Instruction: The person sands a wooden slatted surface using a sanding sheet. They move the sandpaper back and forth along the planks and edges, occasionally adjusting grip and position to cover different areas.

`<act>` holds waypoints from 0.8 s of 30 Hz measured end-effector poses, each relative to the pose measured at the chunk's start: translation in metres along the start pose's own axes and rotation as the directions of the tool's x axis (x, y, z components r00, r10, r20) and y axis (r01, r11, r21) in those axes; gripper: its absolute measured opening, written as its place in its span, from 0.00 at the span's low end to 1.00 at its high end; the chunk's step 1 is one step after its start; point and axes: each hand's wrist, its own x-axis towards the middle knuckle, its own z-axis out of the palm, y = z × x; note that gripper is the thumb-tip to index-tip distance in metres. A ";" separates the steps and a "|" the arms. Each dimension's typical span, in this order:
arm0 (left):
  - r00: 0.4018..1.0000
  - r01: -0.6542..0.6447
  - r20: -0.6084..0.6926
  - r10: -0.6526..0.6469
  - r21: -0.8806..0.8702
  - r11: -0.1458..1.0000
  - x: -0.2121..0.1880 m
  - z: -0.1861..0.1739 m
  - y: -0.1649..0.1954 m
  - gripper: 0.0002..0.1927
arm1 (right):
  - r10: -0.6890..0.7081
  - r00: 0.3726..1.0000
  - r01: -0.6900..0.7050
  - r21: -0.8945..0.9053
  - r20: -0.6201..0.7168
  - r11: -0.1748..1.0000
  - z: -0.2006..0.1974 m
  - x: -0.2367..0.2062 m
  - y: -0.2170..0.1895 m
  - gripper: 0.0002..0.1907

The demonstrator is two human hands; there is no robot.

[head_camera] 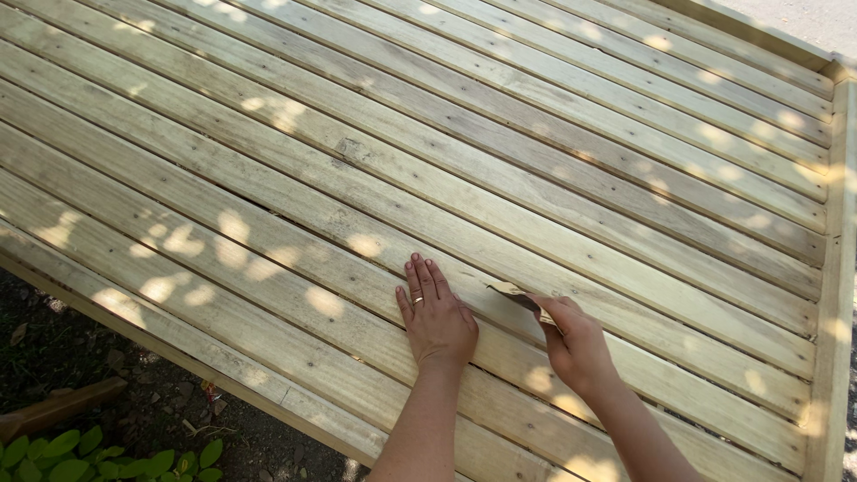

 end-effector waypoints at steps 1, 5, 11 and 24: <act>0.999 -0.004 -0.032 0.004 -0.007 1.000 -0.001 -0.001 0.000 0.41 | -0.040 0.997 0.036 -0.057 -0.070 0.998 -0.007 -0.008 0.005 0.27; 0.995 -0.013 -0.097 0.010 -0.024 1.000 -0.002 -0.008 0.002 0.40 | -0.157 0.987 0.142 -0.259 -0.037 0.955 0.010 -0.014 0.007 0.35; 0.999 0.031 -0.032 -0.042 -0.274 0.961 0.002 -0.004 0.000 0.38 | -0.139 0.979 0.193 -0.452 0.150 0.871 0.086 0.069 -0.025 0.32; 0.918 -0.300 -0.367 0.153 -0.387 0.872 0.008 0.037 -0.057 0.36 | -0.057 0.991 -0.028 -0.597 -0.122 0.802 0.003 -0.070 0.093 0.34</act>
